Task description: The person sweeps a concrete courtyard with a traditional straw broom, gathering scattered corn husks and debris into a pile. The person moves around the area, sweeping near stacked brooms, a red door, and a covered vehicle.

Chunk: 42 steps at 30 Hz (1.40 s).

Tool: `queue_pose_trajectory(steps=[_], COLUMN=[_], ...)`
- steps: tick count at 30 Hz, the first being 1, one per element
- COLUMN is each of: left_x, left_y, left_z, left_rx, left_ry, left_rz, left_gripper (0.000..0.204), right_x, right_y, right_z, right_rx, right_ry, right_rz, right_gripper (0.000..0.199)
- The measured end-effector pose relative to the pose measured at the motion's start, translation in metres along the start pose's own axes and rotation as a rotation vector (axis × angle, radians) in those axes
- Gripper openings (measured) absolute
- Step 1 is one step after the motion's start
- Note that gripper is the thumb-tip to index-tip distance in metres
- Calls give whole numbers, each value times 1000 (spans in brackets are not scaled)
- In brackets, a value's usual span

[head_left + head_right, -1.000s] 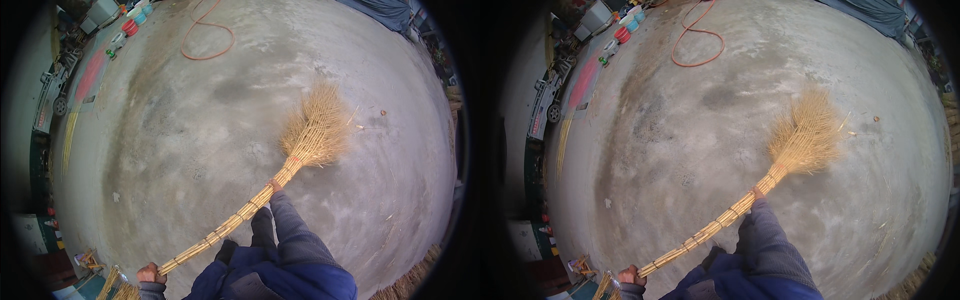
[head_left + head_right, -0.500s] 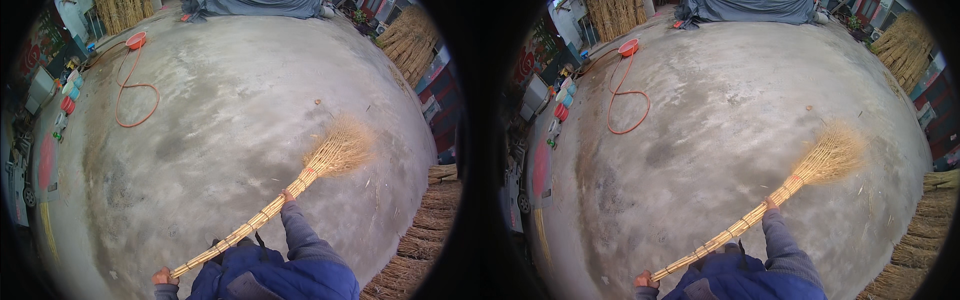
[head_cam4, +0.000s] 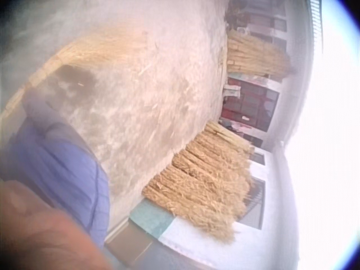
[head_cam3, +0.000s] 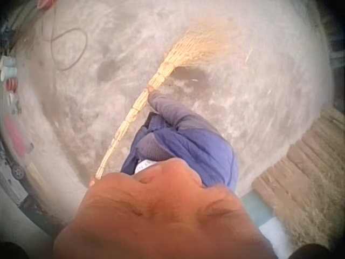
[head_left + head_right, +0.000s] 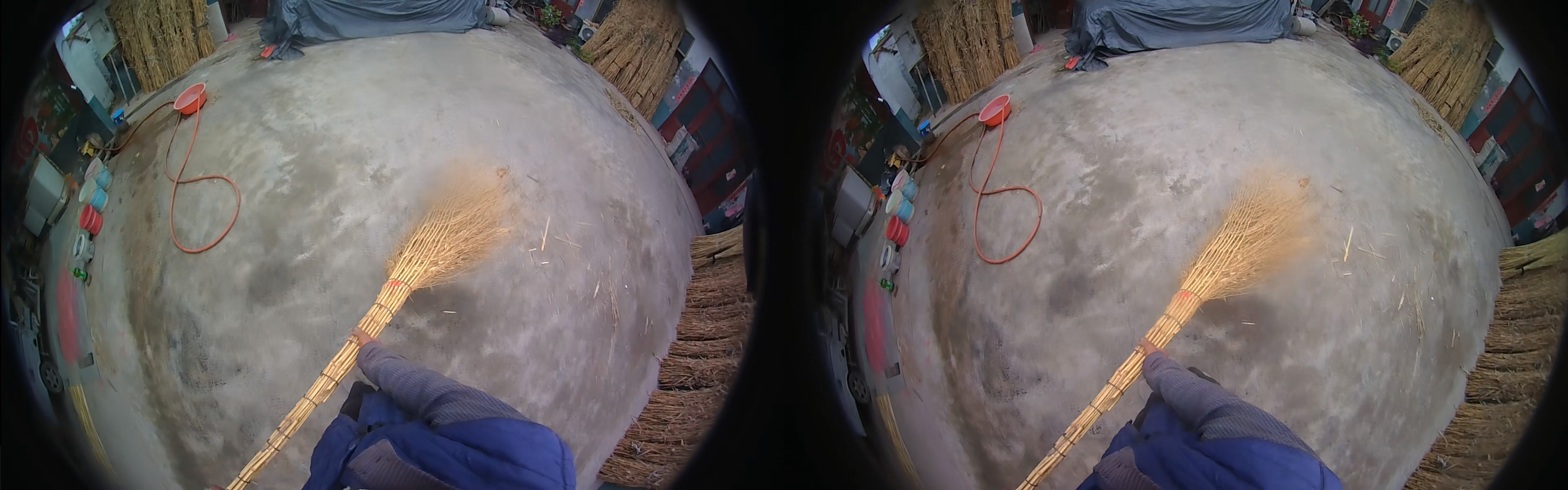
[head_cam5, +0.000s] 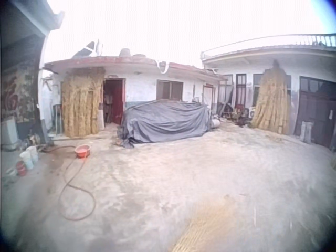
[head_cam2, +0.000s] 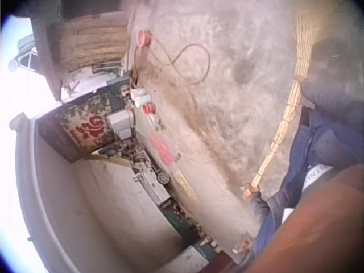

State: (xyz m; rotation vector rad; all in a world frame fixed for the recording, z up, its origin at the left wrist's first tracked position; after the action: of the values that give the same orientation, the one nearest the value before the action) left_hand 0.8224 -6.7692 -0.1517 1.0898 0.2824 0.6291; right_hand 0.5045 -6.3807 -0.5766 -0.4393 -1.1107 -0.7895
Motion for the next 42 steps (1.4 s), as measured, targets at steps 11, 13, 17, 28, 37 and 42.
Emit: queue_pose_trajectory(steps=[11, 13, 17, 28, 37, 42], left_x=[-59, -83, -105, -183, -294, -329], left_y=[133, 124, 136, 174, 173, 184], left_z=[-174, -238, -430, -637, -571, -527], left_rx=[-175, -159, 3, 455, 256, 199], left_ry=[-362, -63, -213, -441, -212, -66], left_rz=[-509, 252, 479, 88, -151, -282], left_gripper=[39, 41, 32, 23, 21, 22], right_x=[-76, -137, -258, -281, -334, -293], right_y=[-60, -16, 91, 115, -79, -214], right_z=[105, 165, 338, 606, 527, 530], right_rx=[181, 66, 109, -197, -217, -53], right_ry=[130, 20, 121, 216, -83, -77], right_rz=[144, 52, -209, -226, -106, -66], right_gripper=[44, 42, 43, 15, 36, 24])
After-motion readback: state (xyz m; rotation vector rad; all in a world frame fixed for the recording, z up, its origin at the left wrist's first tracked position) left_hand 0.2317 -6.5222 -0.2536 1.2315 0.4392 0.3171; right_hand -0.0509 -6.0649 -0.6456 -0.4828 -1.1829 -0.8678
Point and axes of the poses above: each hand's wrist, its own x-axis away from the middle knuckle, its own y-axis out of the back of the hand, z = x × y, the point moved 4 cm from there along -x, towards the middle knuckle, and after that the axes turned 12 degrees about -z, right-handed, at the moved point
